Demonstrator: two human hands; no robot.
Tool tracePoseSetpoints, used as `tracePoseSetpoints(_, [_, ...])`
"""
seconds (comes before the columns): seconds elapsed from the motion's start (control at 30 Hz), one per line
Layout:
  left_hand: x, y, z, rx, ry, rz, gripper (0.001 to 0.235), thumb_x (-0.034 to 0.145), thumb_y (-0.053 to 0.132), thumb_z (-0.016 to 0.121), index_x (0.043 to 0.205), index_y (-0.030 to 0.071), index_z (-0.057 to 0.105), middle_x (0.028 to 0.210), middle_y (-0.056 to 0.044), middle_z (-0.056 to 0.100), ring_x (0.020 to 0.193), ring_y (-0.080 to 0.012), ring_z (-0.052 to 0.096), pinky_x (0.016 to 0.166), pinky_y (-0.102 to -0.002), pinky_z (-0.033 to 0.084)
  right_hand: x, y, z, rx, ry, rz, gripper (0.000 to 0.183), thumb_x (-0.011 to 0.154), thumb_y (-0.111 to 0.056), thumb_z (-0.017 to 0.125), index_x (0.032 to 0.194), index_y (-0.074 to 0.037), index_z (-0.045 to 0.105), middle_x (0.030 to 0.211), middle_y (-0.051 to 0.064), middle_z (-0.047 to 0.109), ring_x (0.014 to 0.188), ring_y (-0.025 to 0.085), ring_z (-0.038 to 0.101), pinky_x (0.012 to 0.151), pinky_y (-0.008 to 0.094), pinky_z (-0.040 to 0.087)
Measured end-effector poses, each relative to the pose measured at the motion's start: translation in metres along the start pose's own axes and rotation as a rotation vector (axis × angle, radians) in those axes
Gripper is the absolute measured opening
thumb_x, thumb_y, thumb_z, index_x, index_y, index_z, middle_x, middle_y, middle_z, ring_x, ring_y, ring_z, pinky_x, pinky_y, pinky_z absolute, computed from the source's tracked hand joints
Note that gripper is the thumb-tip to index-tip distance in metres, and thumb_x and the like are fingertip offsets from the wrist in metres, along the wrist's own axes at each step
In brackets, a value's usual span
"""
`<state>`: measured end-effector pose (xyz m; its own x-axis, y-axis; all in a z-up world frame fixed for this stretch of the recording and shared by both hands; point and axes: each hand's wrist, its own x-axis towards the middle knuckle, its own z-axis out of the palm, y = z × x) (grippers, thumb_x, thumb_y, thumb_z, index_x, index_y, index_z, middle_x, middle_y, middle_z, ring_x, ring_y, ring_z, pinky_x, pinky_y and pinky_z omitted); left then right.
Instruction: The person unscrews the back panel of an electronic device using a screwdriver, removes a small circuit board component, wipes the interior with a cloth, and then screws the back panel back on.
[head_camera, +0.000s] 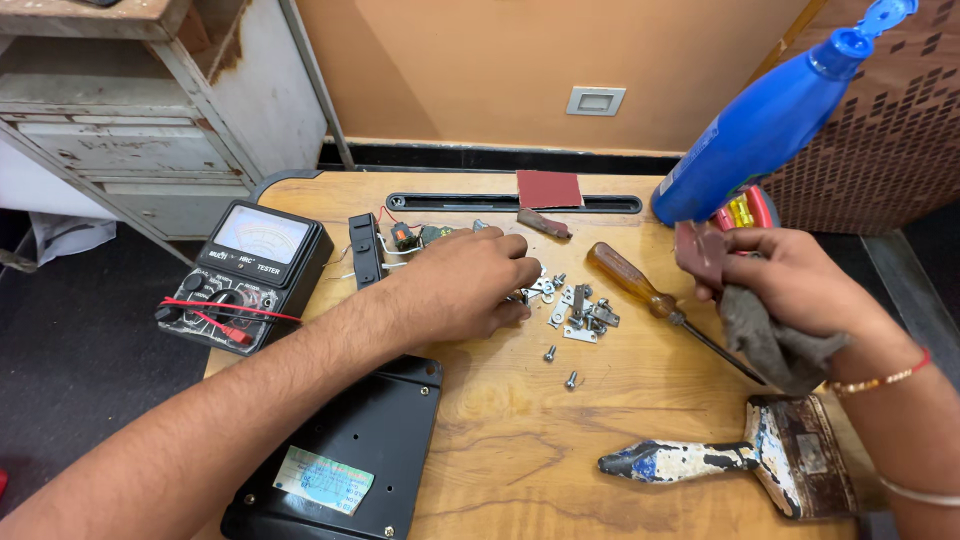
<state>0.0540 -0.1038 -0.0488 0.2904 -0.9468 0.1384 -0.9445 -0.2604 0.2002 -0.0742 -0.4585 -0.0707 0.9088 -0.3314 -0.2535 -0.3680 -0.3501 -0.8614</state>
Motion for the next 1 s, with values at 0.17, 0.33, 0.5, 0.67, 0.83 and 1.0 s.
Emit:
tracePoseSetpoints(0.17, [-0.002, -0.001, 0.0, 0.014, -0.022, 0.002, 0.035, 0.08, 0.032, 0.08, 0.102, 0.007, 0.069, 0.105, -0.012, 0.063, 0.107, -0.0339, 0.061, 0.09, -0.049, 0.05, 0.012, 0.003, 0.001, 0.118, -0.034, 0.089, 0.032, 0.099, -0.015, 0.059, 0.114, 0.011, 0.072, 0.092, 0.017, 0.078, 0.079, 0.016, 0.071, 0.074, 0.027, 0.054])
tracePoseSetpoints(0.33, [-0.008, -0.005, -0.001, 0.005, -0.013, -0.018, 0.035, 0.078, 0.028, 0.081, 0.103, 0.007, 0.069, 0.106, -0.011, 0.063, 0.106, -0.0343, 0.061, 0.09, -0.049, 0.051, -0.026, -0.029, 0.025, -0.221, 0.193, -0.17, 0.031, 0.093, -0.017, 0.066, 0.118, 0.002, 0.069, 0.087, 0.013, 0.081, 0.082, 0.015, 0.077, 0.075, 0.028, 0.057])
tracePoseSetpoints(0.5, [-0.01, -0.008, 0.001, 0.056, 0.023, -0.028, 0.029, 0.079, 0.019, 0.078, 0.104, 0.007, 0.069, 0.108, -0.012, 0.063, 0.107, -0.0336, 0.062, 0.089, -0.048, 0.052, -0.084, -0.061, 0.05, -0.708, 0.349, -0.298, 0.027, 0.089, -0.026, 0.076, 0.113, -0.013, 0.077, 0.087, 0.009, 0.076, 0.07, 0.022, 0.072, 0.069, 0.035, 0.057])
tracePoseSetpoints(0.67, [-0.008, -0.003, 0.004, 0.07, 0.121, 0.016, 0.039, 0.074, 0.019, 0.077, 0.11, 0.007, 0.068, 0.109, -0.013, 0.062, 0.105, -0.0336, 0.061, 0.088, -0.047, 0.052, -0.095, -0.076, 0.082, -0.832, 0.127, -0.574, 0.029, 0.081, -0.036, 0.077, 0.106, -0.021, 0.076, 0.099, 0.001, 0.076, 0.066, 0.027, 0.074, 0.061, 0.038, 0.059])
tracePoseSetpoints(0.83, [-0.006, 0.004, 0.012, -0.011, 0.166, 0.119, 0.04, 0.079, 0.032, 0.078, 0.111, 0.009, 0.069, 0.108, -0.014, 0.061, 0.103, -0.0358, 0.059, 0.086, -0.049, 0.051, -0.068, -0.088, 0.107, -0.95, -0.046, -0.757, 0.044, 0.082, -0.033, 0.072, 0.124, -0.021, 0.07, 0.128, 0.004, 0.065, 0.068, 0.032, 0.072, 0.057, 0.044, 0.058])
tracePoseSetpoints(1.0, [-0.005, -0.005, 0.02, 0.123, 0.152, 0.113, 0.025, 0.082, 0.022, 0.074, 0.105, 0.012, 0.071, 0.107, -0.01, 0.062, 0.106, -0.0324, 0.059, 0.089, -0.046, 0.051, -0.058, -0.087, 0.116, -1.082, -0.091, -0.71, 0.035, 0.085, -0.033, 0.067, 0.119, -0.023, 0.07, 0.126, 0.001, 0.064, 0.073, 0.031, 0.072, 0.056, 0.044, 0.058])
